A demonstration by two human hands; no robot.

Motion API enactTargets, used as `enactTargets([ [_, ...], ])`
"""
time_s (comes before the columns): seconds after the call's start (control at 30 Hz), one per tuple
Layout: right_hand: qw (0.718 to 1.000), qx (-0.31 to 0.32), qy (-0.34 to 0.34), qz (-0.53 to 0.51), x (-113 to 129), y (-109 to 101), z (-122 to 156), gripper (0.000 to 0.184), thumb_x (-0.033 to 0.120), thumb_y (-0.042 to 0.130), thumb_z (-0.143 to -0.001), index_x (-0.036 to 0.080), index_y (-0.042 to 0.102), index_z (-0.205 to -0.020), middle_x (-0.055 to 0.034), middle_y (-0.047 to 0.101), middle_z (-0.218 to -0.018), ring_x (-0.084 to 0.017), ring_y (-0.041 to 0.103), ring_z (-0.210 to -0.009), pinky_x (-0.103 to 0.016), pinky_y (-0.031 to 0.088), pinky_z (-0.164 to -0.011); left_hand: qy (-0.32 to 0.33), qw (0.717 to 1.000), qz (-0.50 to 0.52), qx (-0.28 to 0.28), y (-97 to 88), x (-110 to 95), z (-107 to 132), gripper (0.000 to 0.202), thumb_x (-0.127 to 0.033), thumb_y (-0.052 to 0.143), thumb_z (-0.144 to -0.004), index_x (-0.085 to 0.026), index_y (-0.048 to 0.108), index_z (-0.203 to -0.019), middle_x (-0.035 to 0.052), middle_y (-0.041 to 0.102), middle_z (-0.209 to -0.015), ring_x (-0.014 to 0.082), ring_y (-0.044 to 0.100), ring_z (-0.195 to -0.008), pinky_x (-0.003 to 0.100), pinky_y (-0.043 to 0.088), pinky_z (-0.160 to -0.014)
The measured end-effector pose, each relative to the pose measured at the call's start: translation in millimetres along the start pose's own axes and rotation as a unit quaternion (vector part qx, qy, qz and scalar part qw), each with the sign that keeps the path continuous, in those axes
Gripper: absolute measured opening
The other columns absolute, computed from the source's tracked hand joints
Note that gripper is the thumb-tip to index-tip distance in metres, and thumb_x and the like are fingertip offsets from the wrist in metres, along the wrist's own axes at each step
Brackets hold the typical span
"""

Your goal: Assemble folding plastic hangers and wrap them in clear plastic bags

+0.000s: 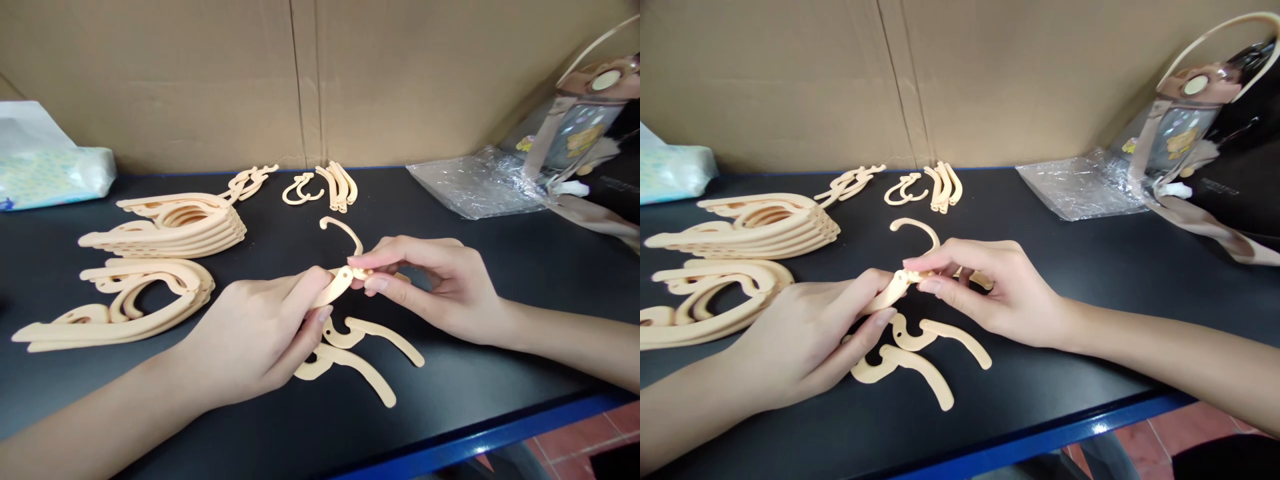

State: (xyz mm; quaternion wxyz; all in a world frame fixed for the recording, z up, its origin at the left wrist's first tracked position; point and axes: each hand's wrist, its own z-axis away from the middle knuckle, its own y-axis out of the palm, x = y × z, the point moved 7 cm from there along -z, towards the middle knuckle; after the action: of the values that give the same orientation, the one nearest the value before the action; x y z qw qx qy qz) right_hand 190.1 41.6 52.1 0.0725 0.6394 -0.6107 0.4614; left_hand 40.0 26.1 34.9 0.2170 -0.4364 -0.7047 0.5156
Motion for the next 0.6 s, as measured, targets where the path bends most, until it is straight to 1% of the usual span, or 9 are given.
enactTargets([
  [0.1, 1.000, 0.006, 0.002, -0.003, -0.1, 0.4, -0.2, 0.017, 0.013, 0.061, -0.095, 0.017, 0.069, -0.109, -0.0003, 0.073, -0.088, -0.009, 0.068, -0.074, -0.022, 0.055, -0.065, 0.006, 1.000, -0.004, 0.008, 2.5, 2.1, 1.4, 0.008, -0.017, 0.035, -0.102, -0.023, 0.036, -0.096, -0.0092, 0.042, -0.062, 0.0104, 0.038, -0.042, 0.022, 0.025, -0.041],
  [0.17, 1.000, 0.013, 0.006, -0.007, -0.2, 1.2, -0.4, 0.018, 0.012, 0.062, -0.094, 0.019, 0.069, -0.109, -0.0002, 0.073, -0.089, -0.009, 0.068, -0.075, -0.021, 0.055, -0.065, 0.017, 1.000, -0.015, 0.013, 3.4, 1.9, 2.0, 0.008, -0.016, 0.033, -0.102, -0.023, 0.037, -0.099, -0.0088, 0.043, -0.063, 0.0112, 0.038, -0.042, 0.023, 0.025, -0.041],
  [0.23, 1.000, 0.022, 0.010, -0.014, -0.4, 2.5, -0.6, 0.019, 0.012, 0.061, -0.095, 0.020, 0.070, -0.110, 0.0000, 0.073, -0.091, -0.009, 0.068, -0.074, -0.021, 0.055, -0.064, 0.036, 0.999, -0.026, 0.019, 3.8, -0.1, 2.0, 0.009, -0.016, 0.032, -0.102, -0.022, 0.039, -0.102, -0.0069, 0.049, -0.066, 0.0121, 0.044, -0.045, 0.023, 0.027, -0.043],
  [0.3, 0.999, 0.030, 0.013, -0.013, -0.2, 3.7, -0.7, 0.019, 0.013, 0.059, -0.096, 0.020, 0.070, -0.109, 0.0006, 0.072, -0.088, -0.008, 0.066, -0.071, -0.020, 0.054, -0.063, 0.054, 0.998, -0.030, 0.023, 4.0, -3.0, 1.5, 0.011, -0.014, 0.032, -0.102, -0.021, 0.040, -0.104, -0.0046, 0.055, -0.071, 0.0128, 0.050, -0.049, 0.024, 0.030, -0.045],
  [0.37, 0.999, 0.035, 0.014, -0.007, 0.1, 4.4, -0.7, 0.018, 0.014, 0.059, -0.096, 0.020, 0.070, -0.109, 0.0011, 0.070, -0.084, -0.008, 0.063, -0.068, -0.020, 0.053, -0.061, 0.067, 0.997, -0.031, 0.022, 3.8, -5.6, 0.9, 0.011, -0.013, 0.033, -0.102, -0.020, 0.041, -0.105, -0.0035, 0.058, -0.073, 0.0133, 0.054, -0.052, 0.024, 0.033, -0.047],
  [0.47, 0.999, 0.033, 0.017, -0.001, 0.2, 4.3, -0.8, 0.018, 0.015, 0.058, -0.096, 0.021, 0.071, -0.109, 0.0015, 0.070, -0.083, -0.007, 0.063, -0.066, -0.019, 0.052, -0.061, 0.060, 0.998, -0.034, 0.010, 3.4, -6.0, 0.5, 0.010, -0.017, 0.033, -0.104, -0.020, 0.042, -0.102, -0.0035, 0.058, -0.071, 0.0136, 0.054, -0.052, 0.024, 0.033, -0.047],
  [0.6, 1.000, 0.026, 0.011, -0.001, 1.2, 3.7, -0.6, 0.019, 0.014, 0.059, -0.096, 0.022, 0.071, -0.108, 0.0014, 0.073, -0.088, -0.008, 0.065, -0.069, -0.020, 0.053, -0.062, 0.048, 0.998, -0.042, -0.009, 2.6, -5.8, 2.7, 0.010, -0.021, 0.034, -0.104, -0.021, 0.042, -0.098, -0.0049, 0.056, -0.067, 0.0128, 0.050, -0.048, 0.025, 0.030, -0.045],
])
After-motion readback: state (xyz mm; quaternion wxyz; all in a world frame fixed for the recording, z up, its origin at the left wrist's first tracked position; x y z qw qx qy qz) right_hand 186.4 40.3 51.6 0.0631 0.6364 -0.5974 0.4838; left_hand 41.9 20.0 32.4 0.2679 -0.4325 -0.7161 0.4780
